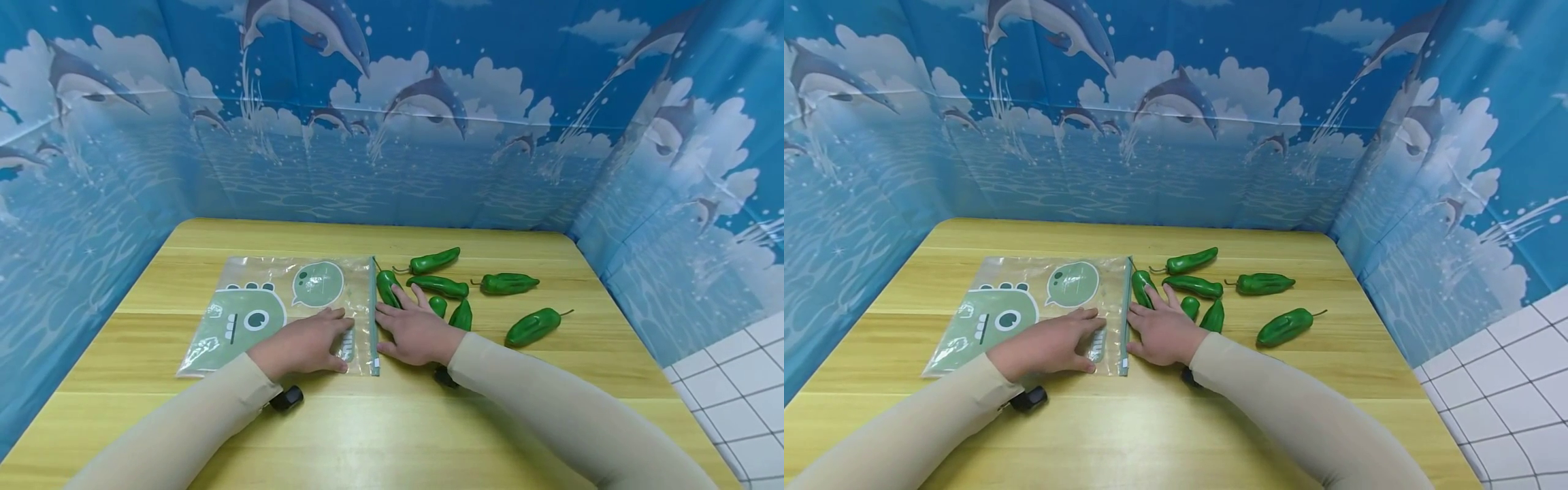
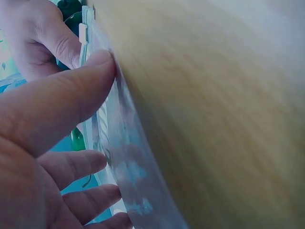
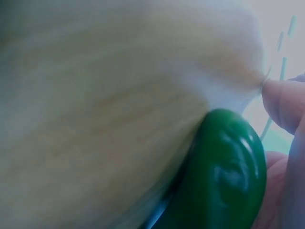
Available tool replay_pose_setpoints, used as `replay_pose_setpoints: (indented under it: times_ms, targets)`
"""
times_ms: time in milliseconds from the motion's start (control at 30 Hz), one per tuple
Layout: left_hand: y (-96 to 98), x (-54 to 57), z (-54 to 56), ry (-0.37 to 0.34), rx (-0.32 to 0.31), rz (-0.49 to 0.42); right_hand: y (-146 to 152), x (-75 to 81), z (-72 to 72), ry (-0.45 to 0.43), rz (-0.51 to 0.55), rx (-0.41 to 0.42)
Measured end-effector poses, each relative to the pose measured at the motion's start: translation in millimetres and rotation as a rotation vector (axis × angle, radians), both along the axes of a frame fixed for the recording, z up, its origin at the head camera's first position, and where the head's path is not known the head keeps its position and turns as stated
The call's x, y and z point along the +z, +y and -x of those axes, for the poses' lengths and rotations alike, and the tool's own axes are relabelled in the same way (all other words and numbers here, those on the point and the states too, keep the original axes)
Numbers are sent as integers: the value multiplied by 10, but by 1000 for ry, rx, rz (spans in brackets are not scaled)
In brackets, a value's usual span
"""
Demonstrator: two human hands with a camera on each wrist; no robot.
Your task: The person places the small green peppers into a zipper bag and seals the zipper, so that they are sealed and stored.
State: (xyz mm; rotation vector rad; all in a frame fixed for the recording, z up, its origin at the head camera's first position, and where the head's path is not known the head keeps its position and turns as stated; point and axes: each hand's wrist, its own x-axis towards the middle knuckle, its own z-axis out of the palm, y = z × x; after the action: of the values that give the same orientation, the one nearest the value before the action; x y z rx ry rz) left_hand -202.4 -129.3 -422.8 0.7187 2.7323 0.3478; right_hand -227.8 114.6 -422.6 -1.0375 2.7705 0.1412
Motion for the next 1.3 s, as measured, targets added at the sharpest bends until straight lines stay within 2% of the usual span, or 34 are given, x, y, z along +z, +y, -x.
replay_pose_setpoints:
  times_ms: [267,467,967,1133,1300]
  targets:
    - [-46,-2,-8,1,-2,-30,-73,13,5,7,-43,-18]
    - [-62,1,-24,22,-2,-7,-104,17,20,11,-70,-35]
    - [-119,26,-33,3,-5,-21,-174,26,16,6,-42,-7]
    - [-111,26,-28,32,2,-28,-182,23,19,5,-33,-8]
    - [-45,3,-19,75,47,-50,-182,12,29,9,-26,-5]
